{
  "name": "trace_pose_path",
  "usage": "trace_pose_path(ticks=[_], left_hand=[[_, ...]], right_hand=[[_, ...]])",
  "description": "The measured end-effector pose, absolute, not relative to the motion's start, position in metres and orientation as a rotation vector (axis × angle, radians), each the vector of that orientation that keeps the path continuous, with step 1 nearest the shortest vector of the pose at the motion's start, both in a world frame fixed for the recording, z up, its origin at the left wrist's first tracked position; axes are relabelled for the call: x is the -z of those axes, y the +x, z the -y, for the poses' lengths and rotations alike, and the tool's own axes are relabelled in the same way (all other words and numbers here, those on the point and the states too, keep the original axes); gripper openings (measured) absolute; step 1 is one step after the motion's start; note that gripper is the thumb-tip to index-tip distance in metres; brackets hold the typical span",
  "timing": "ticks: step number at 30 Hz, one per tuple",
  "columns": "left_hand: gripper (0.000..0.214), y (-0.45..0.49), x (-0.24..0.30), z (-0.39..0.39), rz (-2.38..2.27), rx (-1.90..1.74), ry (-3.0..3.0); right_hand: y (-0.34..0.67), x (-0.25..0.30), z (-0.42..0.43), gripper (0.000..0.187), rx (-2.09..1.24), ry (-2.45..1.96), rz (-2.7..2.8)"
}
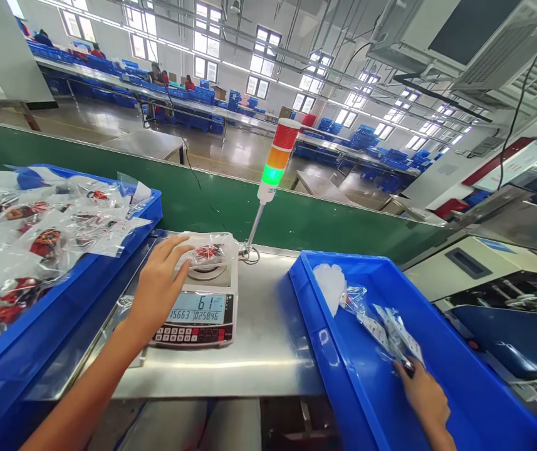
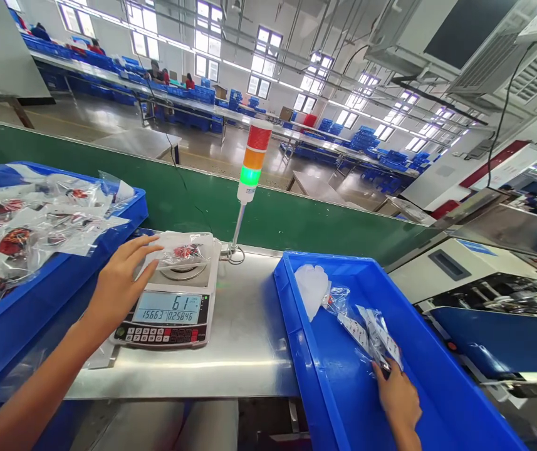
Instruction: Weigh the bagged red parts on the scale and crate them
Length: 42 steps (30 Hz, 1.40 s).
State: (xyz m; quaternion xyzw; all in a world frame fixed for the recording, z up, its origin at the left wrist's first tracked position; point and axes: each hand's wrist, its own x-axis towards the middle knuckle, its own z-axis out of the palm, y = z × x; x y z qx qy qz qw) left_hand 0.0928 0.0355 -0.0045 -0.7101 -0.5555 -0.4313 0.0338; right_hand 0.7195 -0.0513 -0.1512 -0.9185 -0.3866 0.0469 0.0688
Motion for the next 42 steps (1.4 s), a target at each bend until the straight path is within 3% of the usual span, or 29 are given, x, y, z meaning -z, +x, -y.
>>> trace_pose_path(ticks=[7, 13, 20, 26, 31, 36, 42], left_hand=[[0.027, 0.100, 0.028, -0.069, 1.728, 1.186, -2.443], [0.025, 0.108, 0.026, -0.097, 1.926, 1.143, -2.384], [0.017, 0.115, 0.018, -0.123, 2.081, 1.141, -2.328], [0.021, 0.060, -0.034, -0.087, 1.982, 1.526, -1.856], [0.031, -0.029, -0.059, -0.042, 2.173, 1.410, -1.425], [0.032, -0.054, -0.051, -0.007, 2.179, 1.328, -1.385], [0.039, -0.003, -0.040, -0.008, 2.124, 1.369, -1.641]], right_hand=[[0.718, 0.097, 0.071, 0.051, -0.403, -2.707, 1.079], [0.634, 0.026, 0.068, 0.062, -0.335, -2.480, 1.180], [0.497, -0.023, 0.020, 0.054, -0.351, -1.963, 1.449], [0.362, -0.037, -0.058, 0.033, -0.412, -1.416, 1.948], [0.285, -0.015, -0.116, 0.036, -0.340, -1.232, 2.270], [0.339, 0.019, -0.132, 0.040, -0.200, -1.238, 2.105], [0.535, 0.046, -0.082, 0.060, 0.259, -2.067, 1.618]])
